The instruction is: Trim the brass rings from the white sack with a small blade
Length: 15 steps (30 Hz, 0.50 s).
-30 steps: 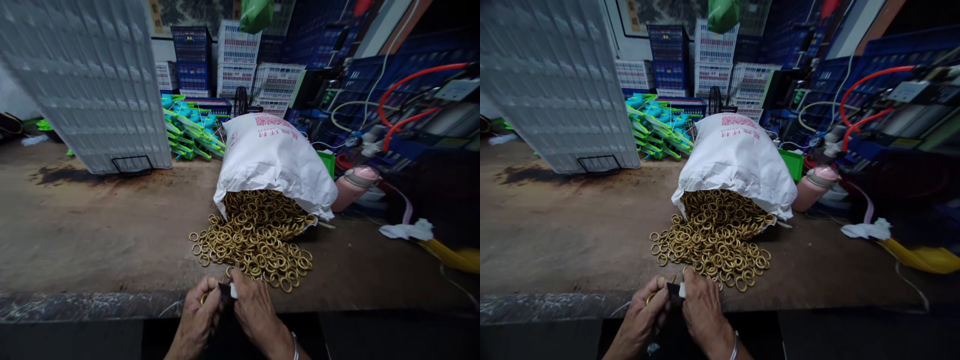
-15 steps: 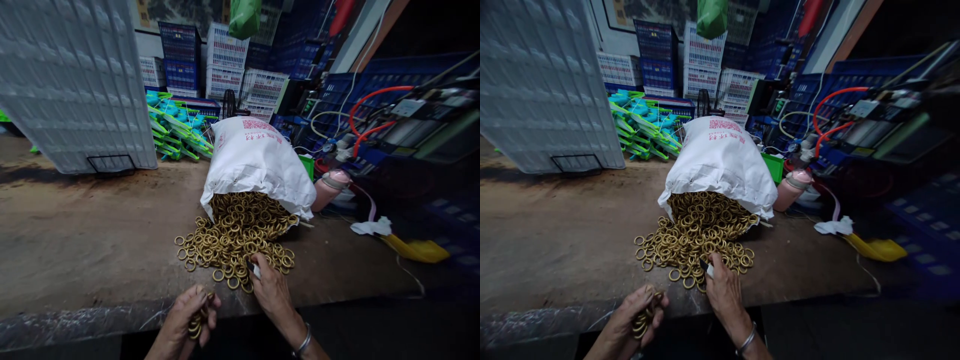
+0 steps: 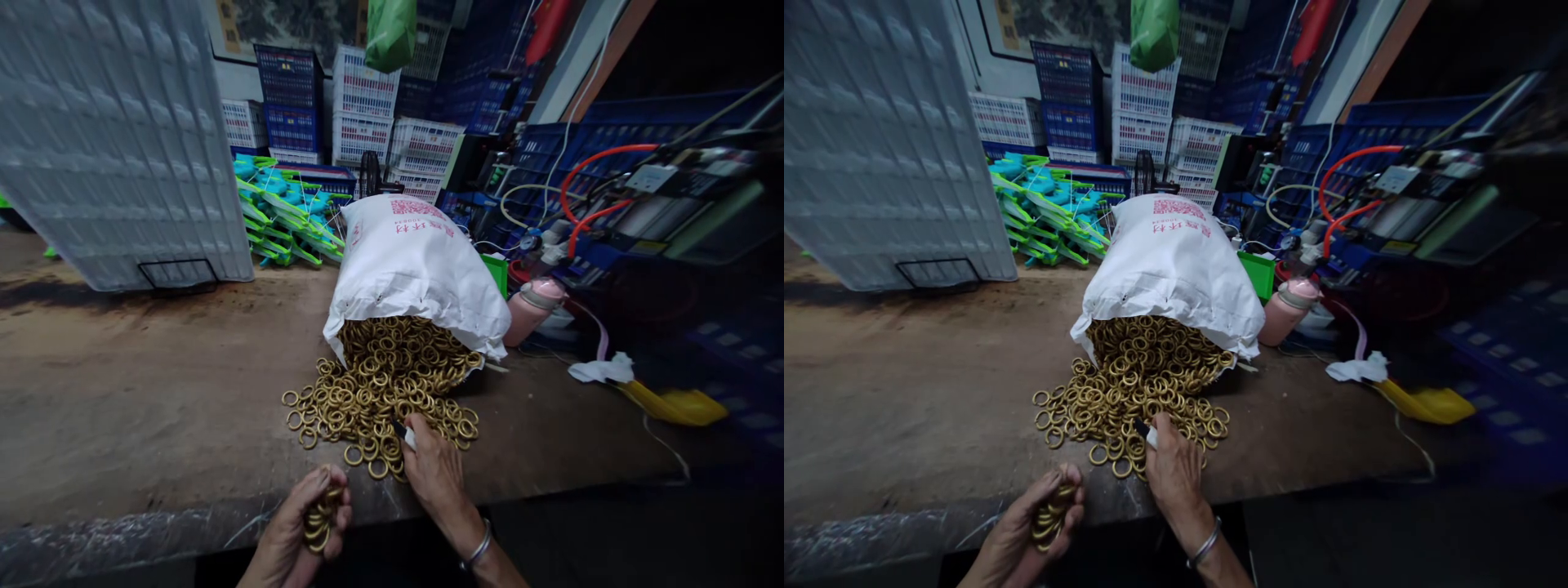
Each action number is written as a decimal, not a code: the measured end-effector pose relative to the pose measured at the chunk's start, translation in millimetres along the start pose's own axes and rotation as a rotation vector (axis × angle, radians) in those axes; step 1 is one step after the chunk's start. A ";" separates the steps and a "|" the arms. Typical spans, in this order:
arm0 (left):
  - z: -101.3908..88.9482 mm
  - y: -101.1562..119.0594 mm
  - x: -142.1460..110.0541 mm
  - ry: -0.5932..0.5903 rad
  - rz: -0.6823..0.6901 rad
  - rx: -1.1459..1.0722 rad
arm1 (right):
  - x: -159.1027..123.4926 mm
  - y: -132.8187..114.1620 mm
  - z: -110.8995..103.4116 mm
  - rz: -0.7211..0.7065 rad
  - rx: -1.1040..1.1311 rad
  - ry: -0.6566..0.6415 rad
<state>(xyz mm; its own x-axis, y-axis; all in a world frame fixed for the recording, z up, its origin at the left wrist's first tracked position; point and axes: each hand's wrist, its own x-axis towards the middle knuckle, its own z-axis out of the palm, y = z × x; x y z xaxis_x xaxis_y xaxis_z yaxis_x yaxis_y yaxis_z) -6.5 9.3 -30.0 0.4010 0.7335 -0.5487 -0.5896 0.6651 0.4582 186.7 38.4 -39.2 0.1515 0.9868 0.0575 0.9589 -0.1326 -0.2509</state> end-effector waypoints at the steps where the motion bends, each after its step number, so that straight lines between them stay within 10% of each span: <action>1: -1.5 -0.7 0.9 0.002 -0.004 -0.014 | 0.7 0.2 0.7 -0.002 -0.002 0.004; 15: 19.6 -4.5 12.5 0.148 0.259 0.540 | -9.1 -14.9 -9.8 -0.307 0.357 0.038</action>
<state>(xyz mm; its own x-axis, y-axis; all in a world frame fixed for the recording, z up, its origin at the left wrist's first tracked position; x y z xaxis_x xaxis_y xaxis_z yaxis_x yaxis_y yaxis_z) 14.8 18.2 -25.3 0.1680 0.8794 -0.4454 -0.2016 0.4729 0.8577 173.4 30.5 -26.5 -0.1110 0.9704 0.2145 0.8190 0.2115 -0.5334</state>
